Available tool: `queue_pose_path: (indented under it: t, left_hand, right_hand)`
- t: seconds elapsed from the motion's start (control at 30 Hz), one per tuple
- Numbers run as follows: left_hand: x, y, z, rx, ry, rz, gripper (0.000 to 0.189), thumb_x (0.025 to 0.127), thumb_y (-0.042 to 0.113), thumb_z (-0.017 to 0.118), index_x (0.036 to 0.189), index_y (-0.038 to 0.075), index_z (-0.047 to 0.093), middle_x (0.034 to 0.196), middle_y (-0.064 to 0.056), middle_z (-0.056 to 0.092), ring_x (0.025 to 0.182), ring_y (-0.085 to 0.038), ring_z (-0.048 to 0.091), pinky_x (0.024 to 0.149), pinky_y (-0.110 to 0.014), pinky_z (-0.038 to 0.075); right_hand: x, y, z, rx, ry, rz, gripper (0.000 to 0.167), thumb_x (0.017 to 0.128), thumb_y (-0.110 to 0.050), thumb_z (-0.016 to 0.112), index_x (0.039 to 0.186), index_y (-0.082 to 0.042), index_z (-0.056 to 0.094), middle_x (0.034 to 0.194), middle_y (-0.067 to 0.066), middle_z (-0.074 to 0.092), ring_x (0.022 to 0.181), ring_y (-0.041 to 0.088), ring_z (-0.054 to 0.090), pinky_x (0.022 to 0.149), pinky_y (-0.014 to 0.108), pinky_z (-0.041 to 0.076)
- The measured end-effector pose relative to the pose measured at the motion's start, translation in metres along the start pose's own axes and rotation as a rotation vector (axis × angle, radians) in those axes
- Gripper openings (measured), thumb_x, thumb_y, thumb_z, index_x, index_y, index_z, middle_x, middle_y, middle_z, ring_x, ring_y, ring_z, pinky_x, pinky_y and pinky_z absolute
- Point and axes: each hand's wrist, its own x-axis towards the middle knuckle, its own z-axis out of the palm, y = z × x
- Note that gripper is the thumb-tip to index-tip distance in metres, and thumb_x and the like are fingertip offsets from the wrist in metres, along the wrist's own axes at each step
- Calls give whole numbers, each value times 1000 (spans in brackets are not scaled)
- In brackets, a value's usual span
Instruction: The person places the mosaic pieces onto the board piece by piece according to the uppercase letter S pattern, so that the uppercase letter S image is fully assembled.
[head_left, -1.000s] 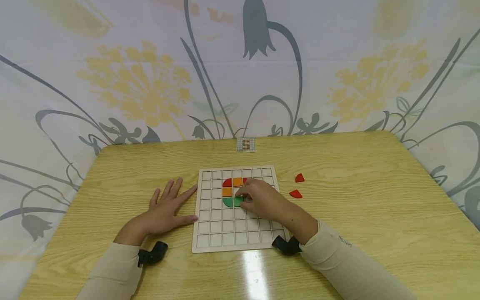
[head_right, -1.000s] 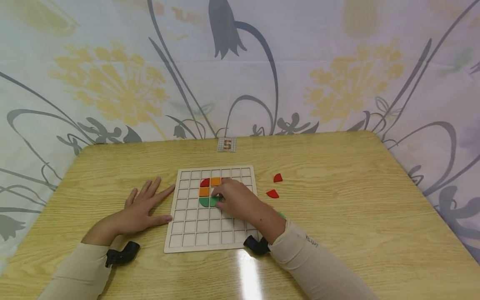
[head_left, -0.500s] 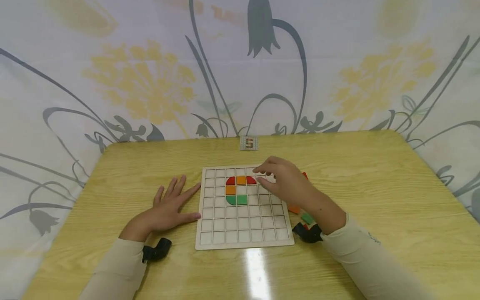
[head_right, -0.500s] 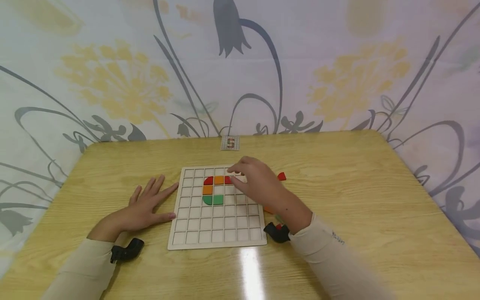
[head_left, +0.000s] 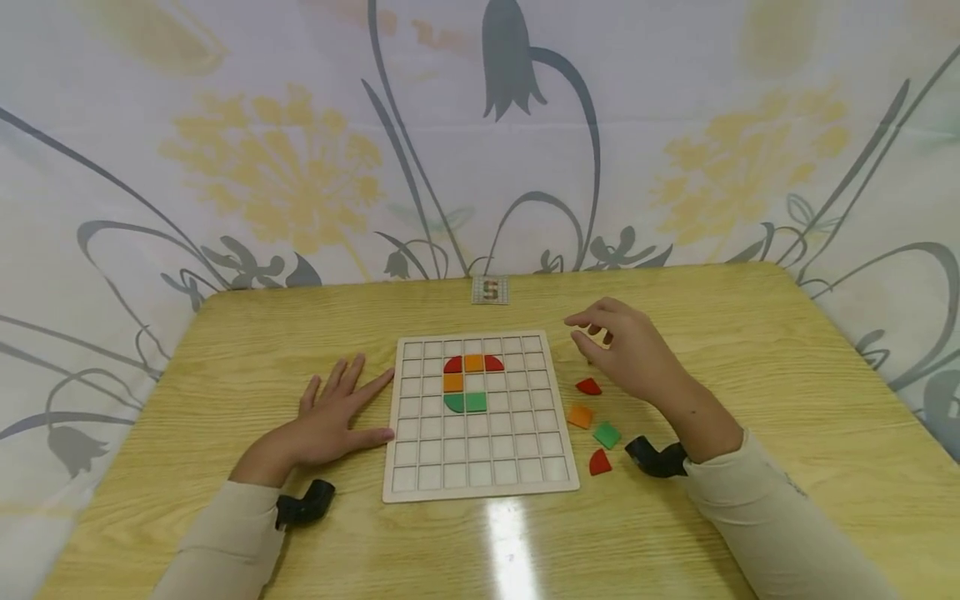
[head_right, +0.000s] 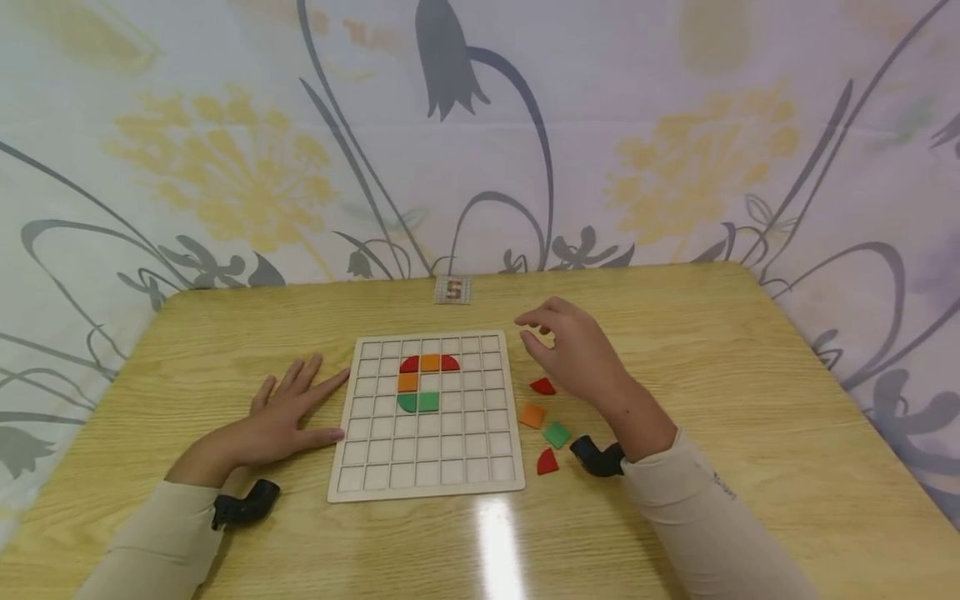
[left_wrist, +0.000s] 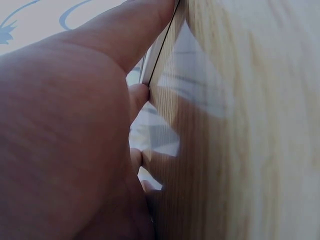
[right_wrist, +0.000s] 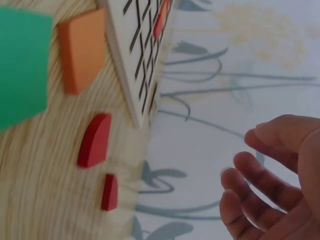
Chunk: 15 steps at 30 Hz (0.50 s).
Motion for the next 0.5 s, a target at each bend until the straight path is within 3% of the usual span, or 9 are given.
queue_pose_path:
  t: [0.27, 0.5]
  left_hand:
    - [-2, -1, 0, -11, -3, -12, 86, 93, 57, 63, 161, 25, 22, 168, -21, -8, 152, -47, -14, 114, -67, -15]
    - [-2, 1, 0, -23, -5, -3, 86, 93, 57, 63, 161, 26, 22, 168, -21, -9, 152, -47, -14, 114, -68, -16]
  right_hand:
    - [-2, 23, -4, 10, -182, 160, 28, 99, -9, 62, 125, -2, 69, 120, 17, 63, 102, 33, 60, 76, 39, 54]
    - [-4, 39, 2, -48, -275, 162, 26, 98, -4, 59, 121, 0, 71, 124, 20, 65, 109, 36, 64, 89, 50, 55]
